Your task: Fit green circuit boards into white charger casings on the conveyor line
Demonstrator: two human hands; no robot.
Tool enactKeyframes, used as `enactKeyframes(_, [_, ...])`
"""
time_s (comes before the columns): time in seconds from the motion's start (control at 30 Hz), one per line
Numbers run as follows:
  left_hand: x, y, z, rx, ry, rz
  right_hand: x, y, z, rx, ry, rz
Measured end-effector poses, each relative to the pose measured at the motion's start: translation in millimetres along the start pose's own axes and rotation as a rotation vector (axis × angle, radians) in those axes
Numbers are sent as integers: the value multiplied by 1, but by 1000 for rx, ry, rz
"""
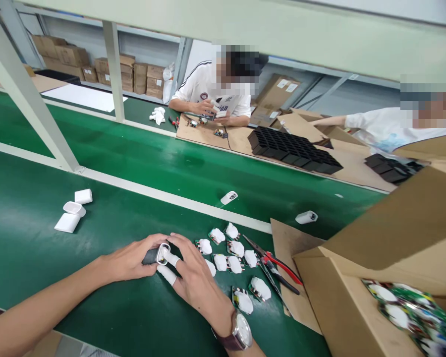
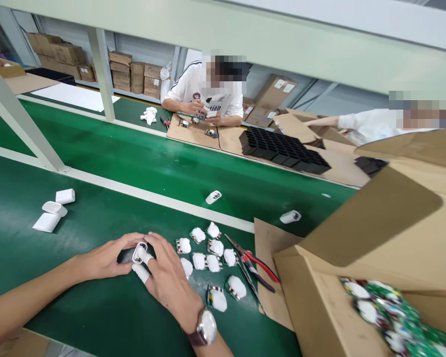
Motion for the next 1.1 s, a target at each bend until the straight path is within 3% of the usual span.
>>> enactKeyframes(0.27, [4,-2,-2,-54,-49,-43,2,-1,-1,12,-1,-76])
enactKeyframes(0.47, [5,-7,4,-132,-29,-30,6,-2,-2,-30,-109,-59])
enactKeyframes(0.67, [2,-7,-2,-201,-165,-102,7,1,-1,-167,-185,-24])
enactKeyframes(0.9, [2,-10,-6,-268,-310,-100,7,2,-2,-193,-223,35])
enactKeyframes(1.1, [4,-12,0,-288,-269,-124,3,-1,-3,-136,-240,-50])
Point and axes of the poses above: each hand's wrist, its own x-axis away from the middle knuckle, its own y-axis out of the back of the hand, z = x × y, the point moved 2 cm from there along -x, towards the middle knuckle, and after that the axes turned 11 degrees about -z, right-handed, at the moved point
